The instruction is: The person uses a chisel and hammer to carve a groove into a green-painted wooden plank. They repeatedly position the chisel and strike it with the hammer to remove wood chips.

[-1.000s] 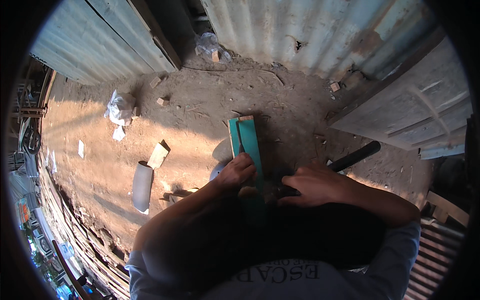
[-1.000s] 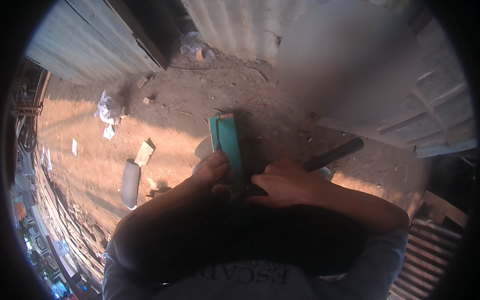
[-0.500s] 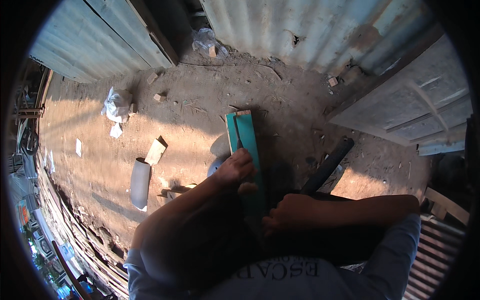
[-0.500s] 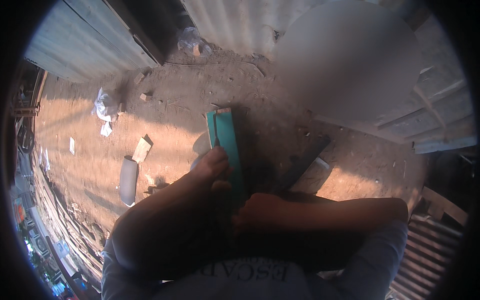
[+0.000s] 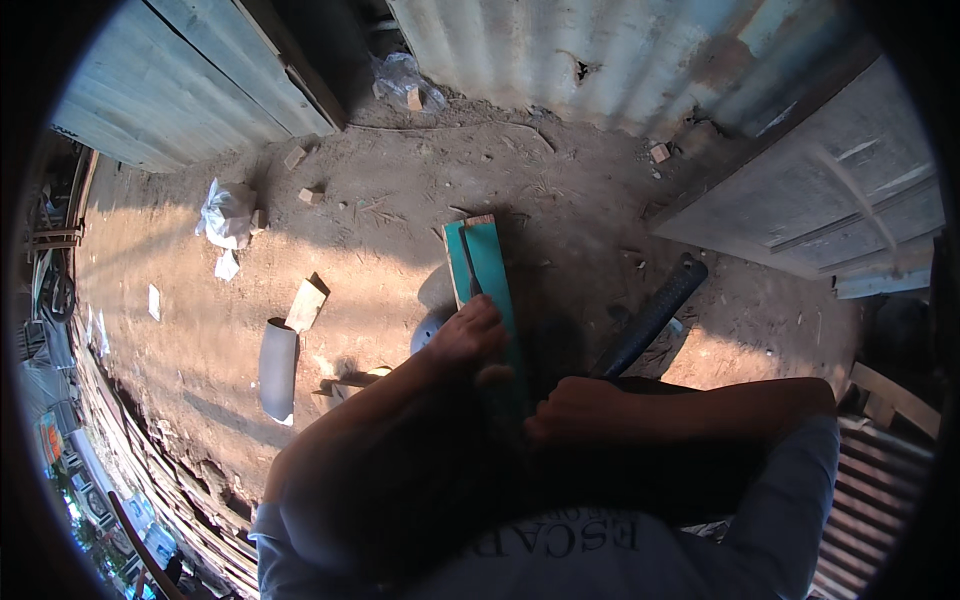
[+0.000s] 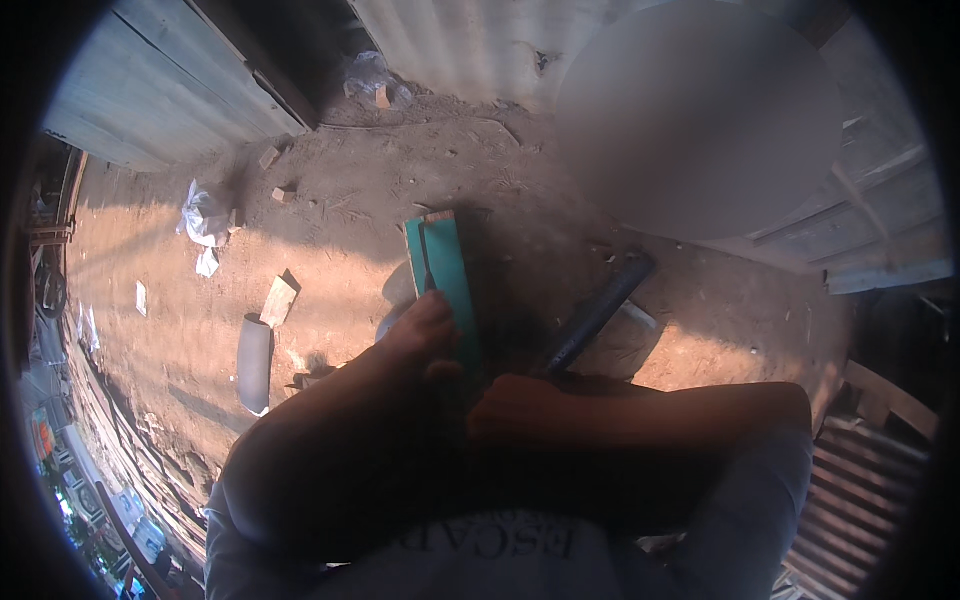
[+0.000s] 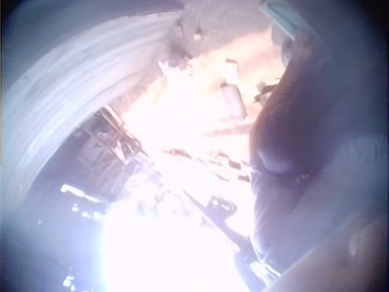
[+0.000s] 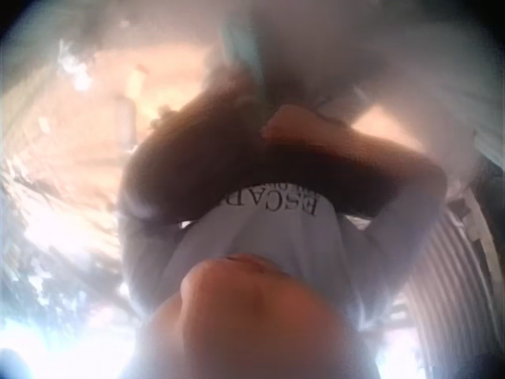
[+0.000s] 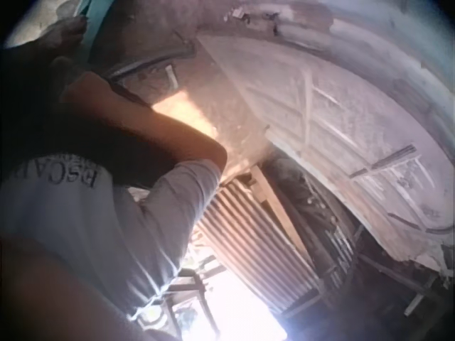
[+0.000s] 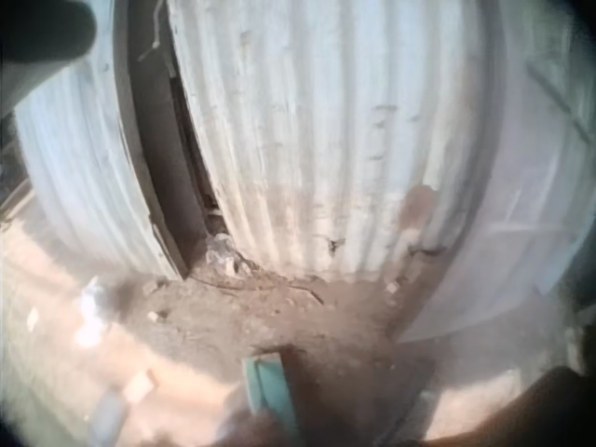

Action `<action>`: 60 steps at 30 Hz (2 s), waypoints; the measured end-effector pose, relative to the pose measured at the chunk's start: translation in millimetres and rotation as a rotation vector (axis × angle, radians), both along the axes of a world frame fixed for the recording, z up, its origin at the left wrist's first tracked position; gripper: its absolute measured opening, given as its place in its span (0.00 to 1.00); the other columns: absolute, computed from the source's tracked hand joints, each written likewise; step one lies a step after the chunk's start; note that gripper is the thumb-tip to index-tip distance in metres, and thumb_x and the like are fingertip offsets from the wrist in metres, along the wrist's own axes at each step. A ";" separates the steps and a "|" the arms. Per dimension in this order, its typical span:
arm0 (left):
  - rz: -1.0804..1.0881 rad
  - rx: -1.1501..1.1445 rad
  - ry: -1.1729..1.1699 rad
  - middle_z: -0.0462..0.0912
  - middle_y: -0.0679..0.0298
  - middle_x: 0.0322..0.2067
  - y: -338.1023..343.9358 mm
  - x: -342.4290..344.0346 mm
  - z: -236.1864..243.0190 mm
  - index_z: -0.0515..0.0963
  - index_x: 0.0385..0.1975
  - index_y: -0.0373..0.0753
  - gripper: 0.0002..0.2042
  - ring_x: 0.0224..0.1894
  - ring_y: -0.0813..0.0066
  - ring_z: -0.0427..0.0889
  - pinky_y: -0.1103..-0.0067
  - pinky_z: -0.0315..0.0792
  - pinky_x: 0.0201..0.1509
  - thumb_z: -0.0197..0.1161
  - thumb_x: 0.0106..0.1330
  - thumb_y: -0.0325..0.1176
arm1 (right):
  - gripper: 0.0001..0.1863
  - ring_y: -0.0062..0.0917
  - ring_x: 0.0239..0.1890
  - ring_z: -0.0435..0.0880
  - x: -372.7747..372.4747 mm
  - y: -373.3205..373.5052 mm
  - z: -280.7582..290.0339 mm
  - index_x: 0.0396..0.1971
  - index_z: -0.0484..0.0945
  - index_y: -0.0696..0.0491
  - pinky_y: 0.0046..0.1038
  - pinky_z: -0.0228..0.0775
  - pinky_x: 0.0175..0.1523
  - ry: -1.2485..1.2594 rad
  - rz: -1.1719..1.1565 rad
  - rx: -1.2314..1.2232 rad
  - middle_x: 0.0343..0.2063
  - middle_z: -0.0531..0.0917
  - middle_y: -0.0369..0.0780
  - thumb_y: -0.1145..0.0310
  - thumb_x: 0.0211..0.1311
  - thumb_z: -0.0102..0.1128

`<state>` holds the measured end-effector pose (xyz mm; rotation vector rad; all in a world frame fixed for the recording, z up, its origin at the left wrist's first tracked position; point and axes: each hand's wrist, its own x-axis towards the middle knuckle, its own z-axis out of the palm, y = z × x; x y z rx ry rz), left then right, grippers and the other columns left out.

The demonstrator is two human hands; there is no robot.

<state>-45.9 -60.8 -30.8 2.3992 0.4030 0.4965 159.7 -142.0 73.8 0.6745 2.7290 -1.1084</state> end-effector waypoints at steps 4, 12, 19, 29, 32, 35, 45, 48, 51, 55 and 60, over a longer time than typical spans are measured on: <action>0.019 -0.005 0.028 0.70 0.54 0.33 -0.7 0.9 -17.8 0.74 0.27 0.38 0.10 0.45 0.52 0.74 0.59 0.65 0.63 0.64 0.49 0.35 | 0.11 0.32 0.20 0.83 2.0 11.0 10.6 0.21 0.74 0.50 0.33 0.71 0.23 0.230 -0.023 0.111 0.12 0.76 0.37 0.60 0.59 0.55; 0.014 0.023 0.034 0.69 0.54 0.33 -2.9 -3.6 -23.0 0.73 0.30 0.37 0.09 0.44 0.53 0.74 0.59 0.64 0.64 0.61 0.48 0.29 | 0.10 0.34 0.21 0.84 -3.5 25.5 10.0 0.20 0.75 0.51 0.33 0.72 0.24 -0.010 0.008 0.059 0.14 0.78 0.39 0.63 0.57 0.56; 0.062 0.068 0.017 0.69 0.54 0.33 8.9 5.2 -17.9 0.73 0.31 0.37 0.09 0.42 0.53 0.74 0.61 0.66 0.62 0.62 0.49 0.29 | 0.12 0.35 0.23 0.84 -4.6 18.8 -1.1 0.22 0.76 0.53 0.35 0.73 0.27 -0.146 0.040 -0.057 0.15 0.80 0.41 0.60 0.59 0.56; 0.136 0.013 -0.027 0.69 0.56 0.34 -0.2 -7.5 -15.9 0.75 0.27 0.37 0.10 0.46 0.55 0.73 0.61 0.65 0.61 0.66 0.51 0.35 | 0.13 0.36 0.26 0.85 2.2 30.9 2.3 0.26 0.78 0.50 0.36 0.76 0.29 -0.148 0.115 -0.079 0.20 0.82 0.40 0.58 0.63 0.52; 0.052 0.021 0.016 0.69 0.56 0.36 11.4 -4.2 -13.7 0.75 0.30 0.37 0.11 0.47 0.55 0.72 0.62 0.65 0.61 0.65 0.49 0.34 | 0.14 0.36 0.27 0.85 7.6 34.9 2.6 0.28 0.79 0.49 0.37 0.76 0.30 -0.138 0.085 -0.109 0.20 0.82 0.40 0.56 0.63 0.52; 0.026 -0.029 -0.009 0.70 0.57 0.37 22.0 7.8 3.5 0.76 0.31 0.38 0.11 0.47 0.56 0.71 0.64 0.67 0.57 0.65 0.48 0.32 | 0.16 0.37 0.28 0.85 16.3 27.7 -8.2 0.28 0.79 0.50 0.38 0.76 0.30 -0.218 -0.002 -0.075 0.20 0.82 0.41 0.53 0.63 0.51; 0.048 -0.069 -0.069 0.71 0.58 0.36 13.7 14.2 8.1 0.77 0.34 0.38 0.11 0.44 0.57 0.73 0.67 0.69 0.49 0.64 0.50 0.30 | 0.23 0.40 0.27 0.85 7.3 36.4 2.7 0.28 0.79 0.53 0.39 0.76 0.31 -0.264 0.022 -0.133 0.19 0.82 0.43 0.47 0.66 0.49; 0.043 -0.057 -0.102 0.71 0.58 0.36 14.4 14.8 2.0 0.77 0.34 0.39 0.10 0.43 0.57 0.73 0.67 0.69 0.48 0.64 0.51 0.30 | 0.23 0.40 0.26 0.85 8.7 38.4 3.4 0.28 0.78 0.53 0.38 0.76 0.31 -0.255 0.007 -0.131 0.19 0.82 0.43 0.46 0.65 0.49; 0.026 -0.042 -0.115 0.71 0.58 0.36 13.7 14.5 -0.4 0.77 0.34 0.39 0.10 0.43 0.57 0.73 0.67 0.69 0.48 0.64 0.51 0.29 | 0.23 0.39 0.27 0.85 9.6 39.8 7.9 0.29 0.78 0.53 0.38 0.76 0.31 -0.225 -0.004 -0.131 0.20 0.82 0.43 0.46 0.65 0.48; 0.040 -0.058 -0.074 0.71 0.58 0.35 9.7 16.0 0.3 0.76 0.32 0.40 0.09 0.42 0.58 0.73 0.67 0.69 0.47 0.63 0.51 0.30 | 0.22 0.38 0.29 0.85 11.2 35.4 29.3 0.32 0.76 0.53 0.37 0.76 0.32 -0.126 0.003 -0.099 0.24 0.83 0.42 0.47 0.66 0.48; -0.004 -0.033 -0.076 0.70 0.58 0.35 6.2 16.7 -20.7 0.75 0.31 0.40 0.09 0.42 0.58 0.73 0.68 0.69 0.47 0.63 0.49 0.30 | 0.19 0.36 0.29 0.85 10.5 29.6 26.8 0.33 0.75 0.52 0.38 0.76 0.33 -0.252 -0.108 -0.068 0.26 0.82 0.41 0.50 0.65 0.50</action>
